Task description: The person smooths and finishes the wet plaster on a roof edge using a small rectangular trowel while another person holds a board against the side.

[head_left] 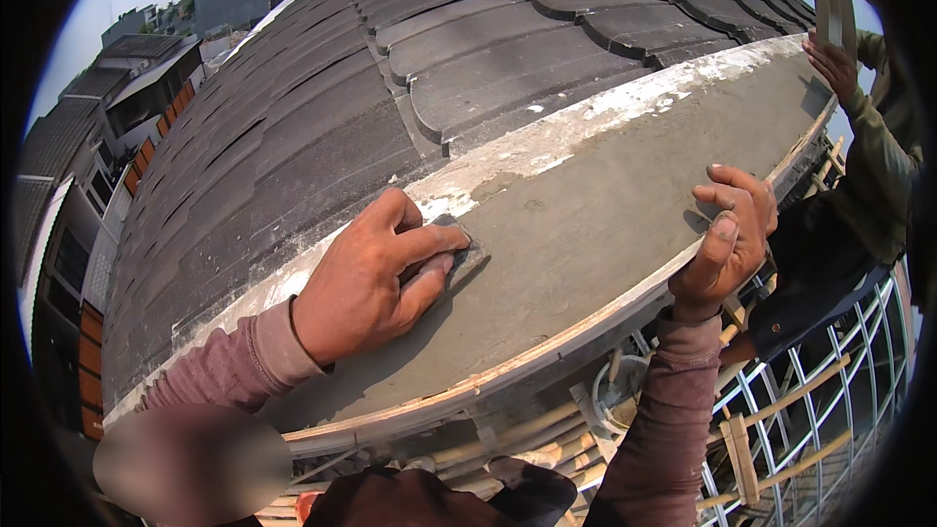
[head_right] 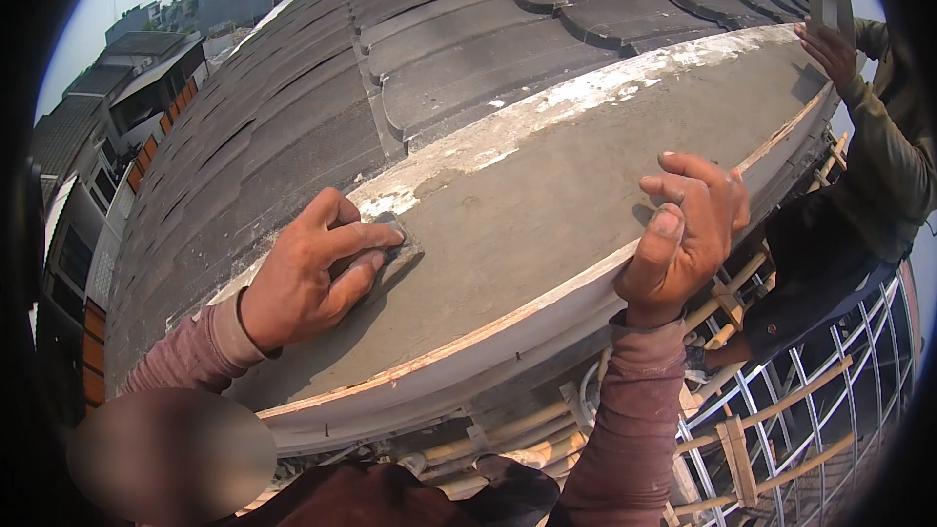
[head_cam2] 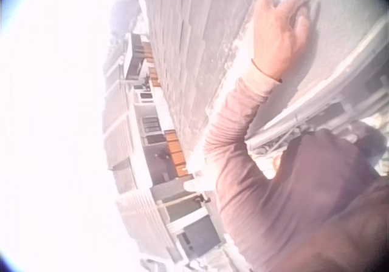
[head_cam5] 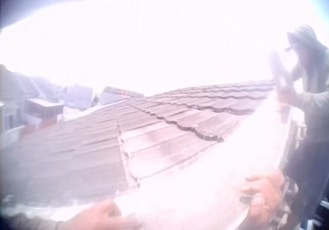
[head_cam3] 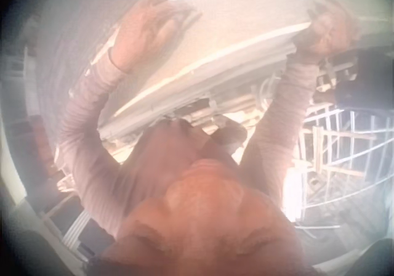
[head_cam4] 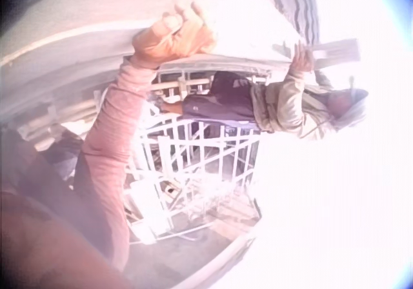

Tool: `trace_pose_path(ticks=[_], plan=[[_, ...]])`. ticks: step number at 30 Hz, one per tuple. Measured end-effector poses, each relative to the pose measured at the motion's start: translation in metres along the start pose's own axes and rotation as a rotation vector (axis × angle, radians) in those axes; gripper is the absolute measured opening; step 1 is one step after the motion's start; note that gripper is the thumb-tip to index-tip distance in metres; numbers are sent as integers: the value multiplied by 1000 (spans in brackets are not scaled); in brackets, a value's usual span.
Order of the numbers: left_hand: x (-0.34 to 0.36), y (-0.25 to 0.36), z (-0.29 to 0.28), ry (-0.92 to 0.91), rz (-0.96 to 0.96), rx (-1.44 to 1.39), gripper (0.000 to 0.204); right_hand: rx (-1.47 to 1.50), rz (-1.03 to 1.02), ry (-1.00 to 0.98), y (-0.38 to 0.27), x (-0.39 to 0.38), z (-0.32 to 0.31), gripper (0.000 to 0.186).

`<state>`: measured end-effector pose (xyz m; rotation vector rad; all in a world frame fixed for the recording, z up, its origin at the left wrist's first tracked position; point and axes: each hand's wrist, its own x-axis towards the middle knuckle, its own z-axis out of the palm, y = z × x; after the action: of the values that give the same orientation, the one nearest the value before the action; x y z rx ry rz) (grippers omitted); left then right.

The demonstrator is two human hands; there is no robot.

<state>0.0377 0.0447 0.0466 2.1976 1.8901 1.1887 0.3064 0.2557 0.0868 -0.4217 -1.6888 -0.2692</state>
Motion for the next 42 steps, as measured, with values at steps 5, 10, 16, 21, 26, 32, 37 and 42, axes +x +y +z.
trace_pose_path(ticks=[5,10,16,21,26,32,37,42], plan=[[15,25,5,-96,214,-59,33,-55,-31,-25,5,-1,-3,45],[-17,2,5,22,42,47,36,-28,-37,2,5,-6,0,45],[25,36,11,-91,270,-142,35,-47,-52,-30,4,-2,-3,43],[-11,0,0,-64,105,24,39,-62,-29,-23,2,-4,-5,44],[15,27,14,-38,327,-88,44,-57,-65,-15,3,-3,0,39],[-24,13,-6,-95,112,-3,38,-59,-64,-14,2,-2,-2,38],[70,16,34,109,190,-44,31,-45,-48,-33,-1,0,-1,41],[29,39,12,-116,242,-77,31,-63,-42,-30,5,-4,-6,45]])
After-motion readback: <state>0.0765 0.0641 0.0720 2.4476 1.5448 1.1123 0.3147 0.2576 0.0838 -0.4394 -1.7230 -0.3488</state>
